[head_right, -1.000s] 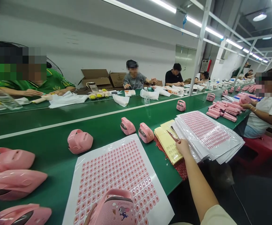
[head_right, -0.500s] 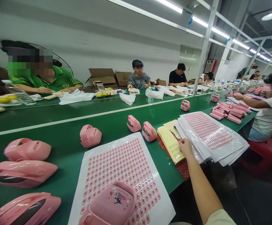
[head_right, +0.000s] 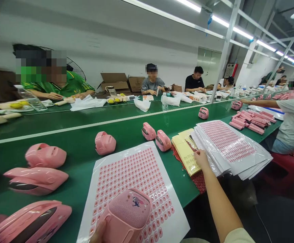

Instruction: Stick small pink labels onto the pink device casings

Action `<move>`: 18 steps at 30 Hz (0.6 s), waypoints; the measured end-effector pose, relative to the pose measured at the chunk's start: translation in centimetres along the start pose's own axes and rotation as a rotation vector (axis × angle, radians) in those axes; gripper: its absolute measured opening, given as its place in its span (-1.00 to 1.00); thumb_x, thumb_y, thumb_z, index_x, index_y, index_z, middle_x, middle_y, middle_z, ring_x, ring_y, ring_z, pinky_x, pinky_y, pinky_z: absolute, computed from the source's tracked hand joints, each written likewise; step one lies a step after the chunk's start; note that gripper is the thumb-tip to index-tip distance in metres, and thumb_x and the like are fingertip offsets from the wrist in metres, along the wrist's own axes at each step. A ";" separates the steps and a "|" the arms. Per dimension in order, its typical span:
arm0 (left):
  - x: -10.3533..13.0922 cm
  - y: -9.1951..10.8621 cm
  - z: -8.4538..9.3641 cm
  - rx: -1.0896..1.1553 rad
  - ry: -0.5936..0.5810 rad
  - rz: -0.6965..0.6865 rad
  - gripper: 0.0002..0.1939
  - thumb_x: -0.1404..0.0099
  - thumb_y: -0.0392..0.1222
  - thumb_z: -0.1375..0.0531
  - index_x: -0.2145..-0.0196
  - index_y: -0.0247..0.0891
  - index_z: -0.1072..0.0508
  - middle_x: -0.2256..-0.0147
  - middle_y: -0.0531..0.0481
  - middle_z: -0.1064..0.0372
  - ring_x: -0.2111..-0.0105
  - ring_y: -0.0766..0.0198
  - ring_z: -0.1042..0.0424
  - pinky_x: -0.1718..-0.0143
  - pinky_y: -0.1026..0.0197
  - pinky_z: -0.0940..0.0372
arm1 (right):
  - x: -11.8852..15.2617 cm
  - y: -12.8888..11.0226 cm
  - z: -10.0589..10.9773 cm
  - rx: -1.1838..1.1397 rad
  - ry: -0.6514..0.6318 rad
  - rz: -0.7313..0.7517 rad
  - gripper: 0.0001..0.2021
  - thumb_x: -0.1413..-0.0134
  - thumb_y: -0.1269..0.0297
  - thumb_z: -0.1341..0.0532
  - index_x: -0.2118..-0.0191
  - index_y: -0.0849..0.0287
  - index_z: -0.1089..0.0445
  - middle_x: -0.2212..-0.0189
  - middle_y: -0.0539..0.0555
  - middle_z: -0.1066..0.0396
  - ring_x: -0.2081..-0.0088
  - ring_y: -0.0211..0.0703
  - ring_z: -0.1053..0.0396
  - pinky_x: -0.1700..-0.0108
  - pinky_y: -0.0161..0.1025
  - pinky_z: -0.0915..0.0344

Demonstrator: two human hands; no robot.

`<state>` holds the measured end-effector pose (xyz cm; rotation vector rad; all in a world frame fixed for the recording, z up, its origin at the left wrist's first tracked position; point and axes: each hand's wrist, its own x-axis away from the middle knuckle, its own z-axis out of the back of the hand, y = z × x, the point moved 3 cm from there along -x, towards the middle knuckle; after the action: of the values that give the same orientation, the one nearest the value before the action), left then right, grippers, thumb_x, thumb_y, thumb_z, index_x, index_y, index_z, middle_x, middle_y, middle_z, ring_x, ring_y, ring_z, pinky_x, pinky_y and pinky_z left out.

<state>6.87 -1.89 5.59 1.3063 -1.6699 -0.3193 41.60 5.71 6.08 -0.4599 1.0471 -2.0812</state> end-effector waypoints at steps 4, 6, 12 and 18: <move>0.4 0.1 -1.0 -0.004 0.023 -0.011 -0.24 0.16 0.14 -0.28 0.00 -0.22 -0.35 0.16 -0.10 -0.48 -0.01 -0.15 -0.28 0.07 0.01 -0.30 | -0.4 0.0 0.0 -0.006 0.010 -0.032 -0.86 0.11 0.27 -0.08 0.55 0.18 -0.27 0.61 -0.02 -0.26 0.54 -0.24 -0.24 0.49 -0.32 -0.14; 0.6 0.1 -1.3 -0.022 0.027 -0.020 -0.24 0.17 0.12 -0.29 0.00 -0.20 -0.34 0.12 -0.08 -0.45 -0.04 -0.14 -0.24 0.06 0.02 -0.29 | -0.5 -0.2 0.1 0.009 0.025 -0.039 -0.89 0.17 0.32 -0.11 0.60 0.18 -0.25 0.57 0.01 -0.27 0.52 -0.23 -0.24 0.45 -0.31 -0.14; 0.5 -0.2 -1.6 -0.038 -0.003 0.014 -0.27 0.17 0.11 -0.30 0.01 -0.19 -0.34 0.08 -0.07 -0.43 -0.02 -0.13 -0.26 0.05 0.01 -0.28 | -0.1 -0.8 0.2 -0.021 0.053 -0.026 -0.92 0.25 0.38 -0.14 0.64 0.18 -0.23 0.42 0.06 -0.28 0.40 -0.20 -0.25 0.33 -0.29 -0.15; -0.1 -0.2 -1.5 -0.030 -0.042 0.047 -0.28 0.09 0.13 -0.26 -0.01 -0.25 -0.32 0.16 -0.10 -0.47 0.03 -0.07 -0.33 0.08 0.04 -0.30 | 1.1 -1.8 0.6 -0.206 -0.074 -0.036 -0.87 0.21 0.23 -0.12 0.60 0.16 -0.22 0.59 -0.01 -0.25 0.50 -0.21 -0.24 0.47 -0.30 -0.14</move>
<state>8.16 -1.37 6.16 1.2439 -1.7219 -0.3443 40.40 5.29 7.89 -0.6570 1.2225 -1.9806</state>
